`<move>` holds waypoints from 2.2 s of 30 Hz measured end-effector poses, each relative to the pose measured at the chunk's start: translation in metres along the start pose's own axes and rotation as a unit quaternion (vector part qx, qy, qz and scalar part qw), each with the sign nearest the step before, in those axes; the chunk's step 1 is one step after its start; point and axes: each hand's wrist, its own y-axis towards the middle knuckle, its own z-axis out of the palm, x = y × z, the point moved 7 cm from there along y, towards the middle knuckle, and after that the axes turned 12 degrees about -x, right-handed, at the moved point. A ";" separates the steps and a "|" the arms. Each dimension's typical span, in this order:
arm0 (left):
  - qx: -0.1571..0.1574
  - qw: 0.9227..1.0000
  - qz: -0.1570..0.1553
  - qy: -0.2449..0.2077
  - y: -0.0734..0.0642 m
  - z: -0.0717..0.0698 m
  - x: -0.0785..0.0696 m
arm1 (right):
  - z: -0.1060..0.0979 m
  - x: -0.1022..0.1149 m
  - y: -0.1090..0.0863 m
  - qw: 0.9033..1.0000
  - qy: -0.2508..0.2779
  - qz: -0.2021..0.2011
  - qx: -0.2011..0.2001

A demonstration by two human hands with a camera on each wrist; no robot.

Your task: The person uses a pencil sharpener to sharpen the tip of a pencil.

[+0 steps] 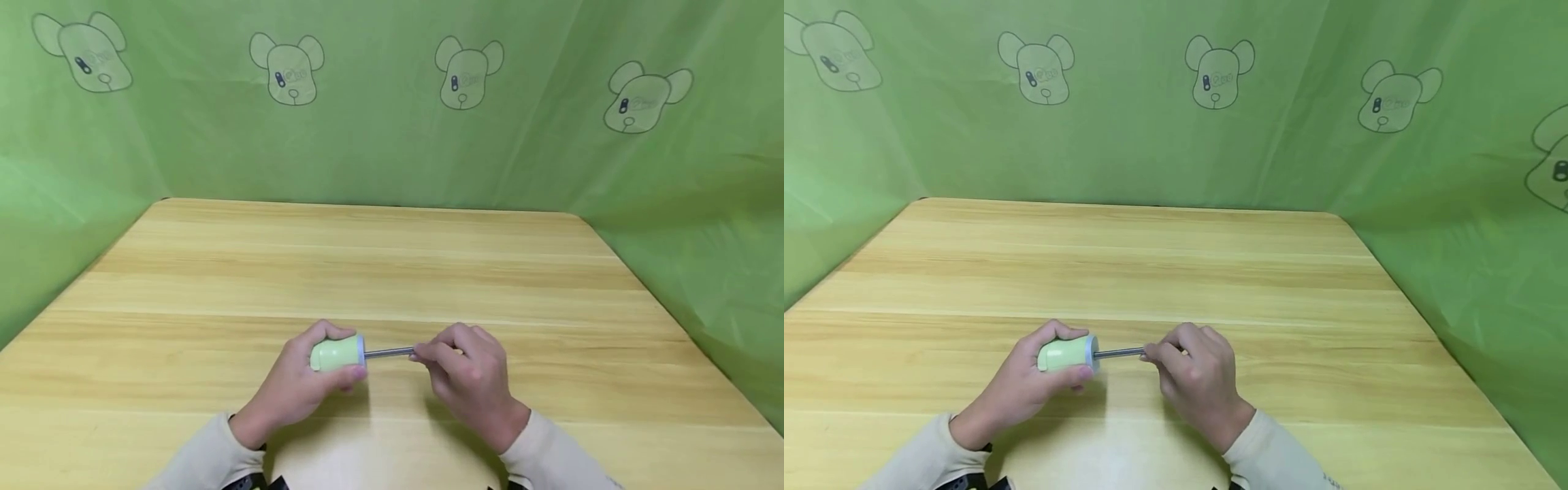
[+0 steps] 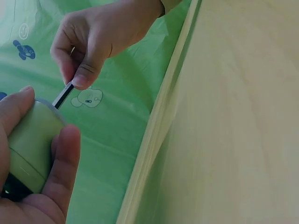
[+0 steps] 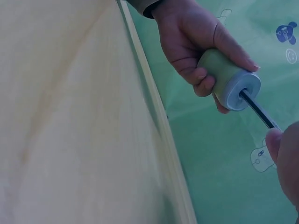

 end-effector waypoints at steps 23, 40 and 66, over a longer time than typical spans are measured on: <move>0.010 0.999 -0.039 0.016 0.001 0.007 0.005 | 0.003 -0.016 -0.004 0.988 -0.006 0.102 0.118; 0.047 0.999 -0.021 0.009 -0.002 0.008 0.003 | 0.002 -0.006 -0.006 0.999 0.007 0.011 0.044; -0.013 0.989 0.078 0.124 0.001 0.001 0.001 | 0.020 -0.025 -0.021 0.969 0.033 0.158 0.185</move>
